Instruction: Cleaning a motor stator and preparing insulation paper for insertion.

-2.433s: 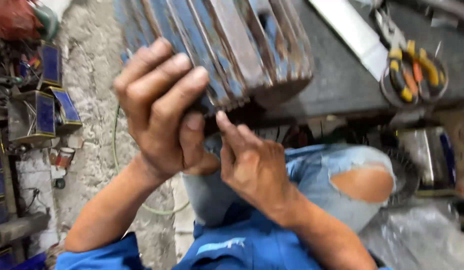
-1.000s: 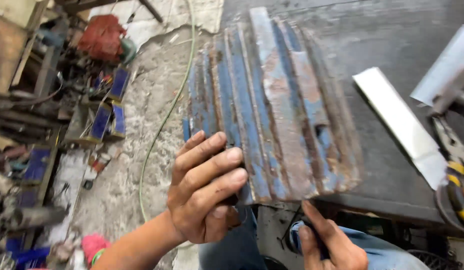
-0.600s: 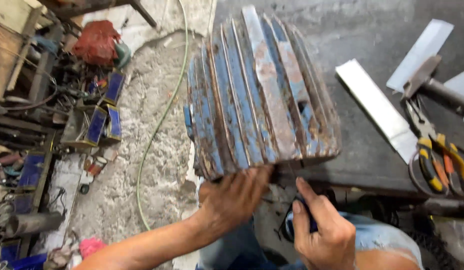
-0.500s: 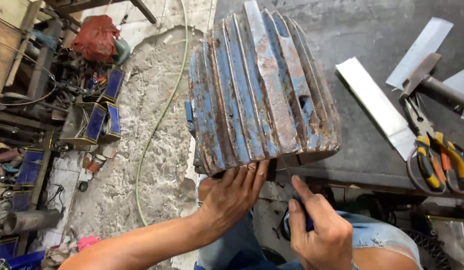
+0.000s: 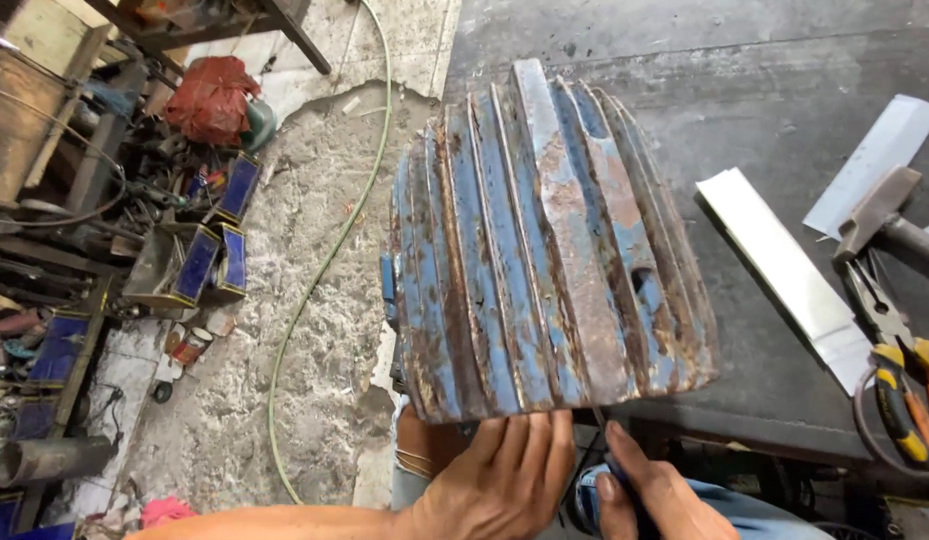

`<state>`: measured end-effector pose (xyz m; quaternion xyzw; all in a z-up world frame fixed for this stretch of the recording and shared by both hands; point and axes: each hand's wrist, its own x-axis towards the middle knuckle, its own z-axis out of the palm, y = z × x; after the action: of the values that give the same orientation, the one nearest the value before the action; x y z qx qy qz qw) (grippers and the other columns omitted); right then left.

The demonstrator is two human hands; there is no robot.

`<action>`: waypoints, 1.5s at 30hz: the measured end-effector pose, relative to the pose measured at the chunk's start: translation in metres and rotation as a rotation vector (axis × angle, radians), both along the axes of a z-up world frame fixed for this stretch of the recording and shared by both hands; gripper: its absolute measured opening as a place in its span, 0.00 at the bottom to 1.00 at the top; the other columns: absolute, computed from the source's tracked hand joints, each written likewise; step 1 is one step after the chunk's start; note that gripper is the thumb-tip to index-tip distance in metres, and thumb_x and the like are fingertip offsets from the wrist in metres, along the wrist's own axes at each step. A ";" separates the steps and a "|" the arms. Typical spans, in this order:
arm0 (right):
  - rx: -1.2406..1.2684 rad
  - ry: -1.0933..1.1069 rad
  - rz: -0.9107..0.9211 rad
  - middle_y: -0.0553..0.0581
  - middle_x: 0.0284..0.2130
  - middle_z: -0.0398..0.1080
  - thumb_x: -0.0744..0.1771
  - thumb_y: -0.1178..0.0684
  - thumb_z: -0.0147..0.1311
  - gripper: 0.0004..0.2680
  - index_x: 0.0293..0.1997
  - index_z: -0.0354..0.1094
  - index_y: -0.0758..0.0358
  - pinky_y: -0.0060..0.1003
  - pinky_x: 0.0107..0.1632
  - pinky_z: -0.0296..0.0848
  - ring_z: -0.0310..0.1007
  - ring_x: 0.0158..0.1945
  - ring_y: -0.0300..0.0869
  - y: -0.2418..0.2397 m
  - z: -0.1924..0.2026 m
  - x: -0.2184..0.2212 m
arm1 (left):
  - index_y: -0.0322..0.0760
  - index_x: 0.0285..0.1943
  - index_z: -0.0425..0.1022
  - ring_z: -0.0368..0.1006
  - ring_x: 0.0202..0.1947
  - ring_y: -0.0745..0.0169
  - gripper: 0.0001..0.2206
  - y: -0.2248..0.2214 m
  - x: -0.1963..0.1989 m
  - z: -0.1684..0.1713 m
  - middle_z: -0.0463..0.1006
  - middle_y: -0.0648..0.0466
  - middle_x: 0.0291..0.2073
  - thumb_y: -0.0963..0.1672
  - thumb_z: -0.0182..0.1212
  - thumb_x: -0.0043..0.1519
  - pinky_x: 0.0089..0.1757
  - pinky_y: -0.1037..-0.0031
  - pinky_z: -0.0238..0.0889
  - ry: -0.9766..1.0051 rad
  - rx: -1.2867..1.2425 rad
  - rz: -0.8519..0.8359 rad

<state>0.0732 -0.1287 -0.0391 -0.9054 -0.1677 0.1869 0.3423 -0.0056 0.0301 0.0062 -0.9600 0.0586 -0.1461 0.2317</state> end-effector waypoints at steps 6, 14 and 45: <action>0.176 -0.160 -0.109 0.48 0.19 0.71 0.67 0.48 0.53 0.12 0.54 0.79 0.45 0.33 0.26 0.60 0.63 0.15 0.36 0.006 0.003 -0.009 | 0.53 0.35 0.70 0.56 0.19 0.75 0.09 0.005 -0.009 -0.068 0.65 0.67 0.21 0.43 0.52 0.69 0.19 0.81 0.48 0.151 -0.052 0.113; -0.010 0.072 0.035 0.45 0.27 0.75 0.64 0.42 0.54 0.18 0.62 0.70 0.31 0.32 0.36 0.67 0.73 0.28 0.33 -0.028 -0.054 0.015 | 0.30 0.56 0.79 0.81 0.45 0.53 0.16 0.006 -0.018 -0.024 0.83 0.47 0.42 0.47 0.52 0.75 0.59 0.62 0.71 0.078 -0.294 -0.307; 0.441 -0.413 0.195 0.52 0.28 0.75 0.66 0.52 0.57 0.15 0.61 0.72 0.56 0.36 0.28 0.69 0.68 0.20 0.40 -0.032 -0.016 -0.006 | 0.54 0.33 0.67 0.54 0.26 0.75 0.13 -0.007 0.006 -0.041 0.62 0.66 0.24 0.41 0.45 0.71 0.27 0.80 0.46 0.442 0.388 0.287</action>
<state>0.0671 -0.1608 -0.0550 -0.8079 -0.3563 -0.0100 0.4693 0.0002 0.0233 -0.0348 -0.9048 -0.0017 0.1141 0.4102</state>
